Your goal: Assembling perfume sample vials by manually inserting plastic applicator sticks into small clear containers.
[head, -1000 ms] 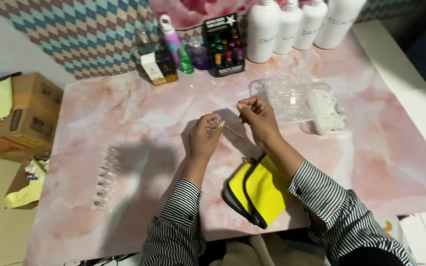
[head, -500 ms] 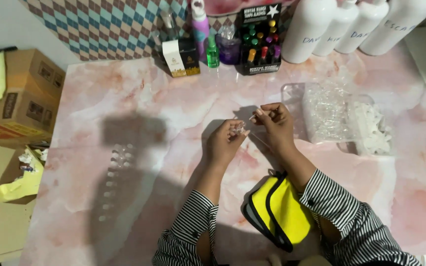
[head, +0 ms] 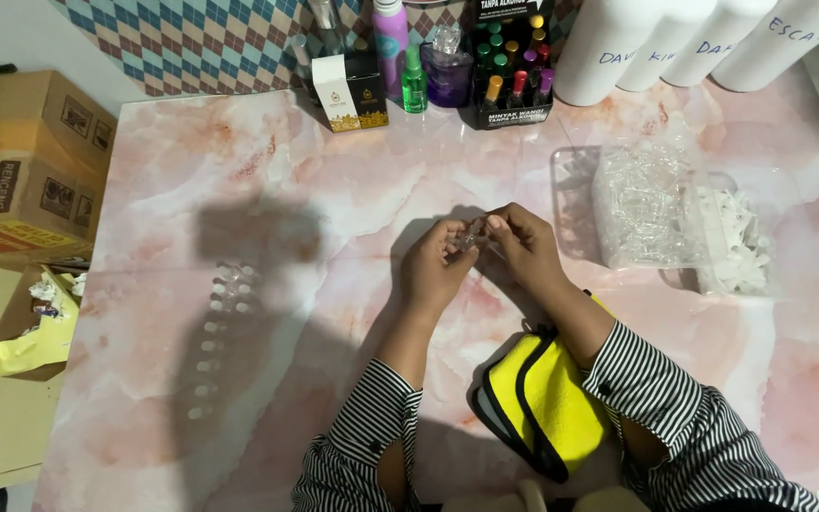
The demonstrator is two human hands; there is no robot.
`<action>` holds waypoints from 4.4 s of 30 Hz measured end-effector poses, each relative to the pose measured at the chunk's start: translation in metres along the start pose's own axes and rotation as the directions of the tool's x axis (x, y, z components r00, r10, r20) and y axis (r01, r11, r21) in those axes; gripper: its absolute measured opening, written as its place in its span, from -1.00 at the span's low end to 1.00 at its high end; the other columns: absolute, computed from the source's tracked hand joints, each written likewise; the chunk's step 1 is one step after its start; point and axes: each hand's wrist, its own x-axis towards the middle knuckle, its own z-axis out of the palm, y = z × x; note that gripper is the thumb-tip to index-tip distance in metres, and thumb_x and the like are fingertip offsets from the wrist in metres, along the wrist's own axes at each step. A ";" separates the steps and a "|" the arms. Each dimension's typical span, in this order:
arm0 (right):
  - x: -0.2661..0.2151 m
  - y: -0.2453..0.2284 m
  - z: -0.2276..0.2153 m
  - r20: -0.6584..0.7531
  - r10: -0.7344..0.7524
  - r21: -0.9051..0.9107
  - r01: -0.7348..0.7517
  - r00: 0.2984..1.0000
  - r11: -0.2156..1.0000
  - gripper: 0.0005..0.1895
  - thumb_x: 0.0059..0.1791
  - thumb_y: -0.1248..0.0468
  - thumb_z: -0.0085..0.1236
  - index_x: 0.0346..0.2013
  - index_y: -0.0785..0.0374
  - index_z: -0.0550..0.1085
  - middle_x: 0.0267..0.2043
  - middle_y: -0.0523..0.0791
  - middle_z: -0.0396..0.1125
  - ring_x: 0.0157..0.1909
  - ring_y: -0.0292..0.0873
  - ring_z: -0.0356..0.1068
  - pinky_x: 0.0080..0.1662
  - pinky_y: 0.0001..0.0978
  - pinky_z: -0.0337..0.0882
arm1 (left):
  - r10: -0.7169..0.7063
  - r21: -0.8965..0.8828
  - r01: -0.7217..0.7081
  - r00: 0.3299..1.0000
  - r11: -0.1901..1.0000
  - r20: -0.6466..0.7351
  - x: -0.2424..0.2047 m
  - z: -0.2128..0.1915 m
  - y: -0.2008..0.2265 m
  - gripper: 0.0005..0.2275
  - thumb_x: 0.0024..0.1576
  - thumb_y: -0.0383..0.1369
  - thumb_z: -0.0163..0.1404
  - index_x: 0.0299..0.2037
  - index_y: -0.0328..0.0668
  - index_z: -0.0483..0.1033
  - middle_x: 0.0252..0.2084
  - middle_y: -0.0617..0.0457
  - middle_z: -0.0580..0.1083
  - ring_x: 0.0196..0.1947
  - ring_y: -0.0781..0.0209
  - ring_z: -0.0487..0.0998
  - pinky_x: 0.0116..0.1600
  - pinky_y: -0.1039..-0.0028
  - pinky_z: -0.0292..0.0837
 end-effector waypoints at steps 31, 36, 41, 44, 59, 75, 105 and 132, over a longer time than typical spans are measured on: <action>-0.010 -0.034 0.012 0.151 0.025 -0.405 0.039 0.988 0.913 -0.65 0.05 0.27 0.27 0.04 0.30 0.35 -0.17 0.13 0.49 -0.11 0.30 0.49 -0.10 0.21 0.44 | 0.109 0.102 -0.106 0.994 0.989 -0.016 0.003 0.003 -0.012 -0.64 0.00 -0.36 0.16 0.05 0.10 0.53 -0.27 -0.01 0.59 -0.22 0.03 0.66 -0.15 0.27 0.62; -0.014 -0.033 0.015 0.138 -0.039 -0.479 0.101 0.990 0.872 -0.69 0.08 0.33 0.26 0.05 0.33 0.37 -0.19 0.13 0.48 -0.13 0.25 0.51 -0.13 0.14 0.47 | 0.213 0.072 -0.209 0.975 0.975 -0.057 0.002 0.009 -0.024 -0.59 0.02 -0.43 0.13 0.11 0.07 0.48 -0.03 -0.04 0.60 -0.03 -0.06 0.64 0.03 0.15 0.62; -0.024 -0.058 0.023 0.218 -0.208 -0.529 0.295 0.953 0.795 -0.70 0.10 0.29 0.30 0.05 0.26 0.39 -0.15 0.06 0.47 -0.10 0.19 0.51 -0.09 0.07 0.48 | 0.292 0.114 -0.274 0.939 0.955 -0.183 -0.006 0.012 -0.035 -0.56 0.01 -0.47 0.12 0.12 0.08 0.44 0.01 -0.04 0.55 -0.02 -0.06 0.64 0.03 0.21 0.64; -0.025 -0.071 0.031 0.306 -0.229 -0.499 0.361 0.924 0.788 -0.69 0.08 0.32 0.30 0.03 0.29 0.39 -0.15 0.08 0.47 -0.10 0.20 0.52 -0.09 0.09 0.48 | 0.303 0.108 -0.285 0.923 0.952 -0.236 -0.026 -0.004 -0.033 -0.57 0.00 -0.46 0.13 0.11 0.07 0.43 0.02 -0.02 0.50 0.00 -0.07 0.62 0.05 0.20 0.64; -0.121 -0.143 0.198 0.639 -0.100 -0.154 0.255 0.762 0.955 -0.62 -0.05 0.28 0.31 0.01 0.11 0.38 -0.18 0.08 0.49 -0.09 0.22 0.54 -0.07 0.09 0.53 | 0.132 0.288 0.000 0.888 0.958 -0.440 -0.208 -0.183 -0.048 -0.67 -0.04 -0.41 0.19 -0.05 0.11 0.52 -0.15 0.09 0.50 -0.07 0.05 0.62 0.00 0.28 0.60; 0.001 -0.110 0.237 0.427 -0.065 -0.286 0.203 0.902 0.936 -0.70 0.00 0.42 0.17 -0.02 0.19 0.32 -0.20 0.15 0.45 -0.09 0.31 0.49 -0.08 0.06 0.51 | 0.009 -0.418 -0.121 0.966 0.900 -0.260 -0.098 -0.150 -0.025 -0.20 0.06 -0.64 -0.08 0.52 -0.35 -0.28 0.48 -0.51 -0.09 0.39 -0.54 0.12 0.33 -0.14 0.26; 0.083 -0.061 0.318 0.754 0.004 -0.113 0.124 0.657 0.986 -0.55 -0.17 0.38 0.44 -0.04 0.21 0.47 -0.21 -0.01 0.53 -0.03 0.08 0.53 0.09 -0.03 0.44 | -0.239 -0.657 -0.137 0.861 0.742 -0.449 -0.021 -0.122 -0.076 -0.19 0.22 -0.52 -0.16 0.51 -0.19 -0.59 0.52 -0.41 -0.32 0.44 -0.33 0.10 0.37 0.00 0.23; -0.020 -0.161 0.013 0.606 -0.250 -0.501 0.606 0.755 0.618 -0.61 -0.08 0.54 0.12 0.01 0.24 0.43 -0.16 0.07 0.48 -0.21 0.19 0.56 -0.14 0.08 0.53 | 0.347 0.070 -0.341 0.933 0.937 -0.096 -0.078 -0.024 0.020 -0.87 0.22 -0.36 0.03 -0.07 0.08 0.45 -0.08 0.19 0.59 0.03 0.17 0.60 0.16 0.32 0.50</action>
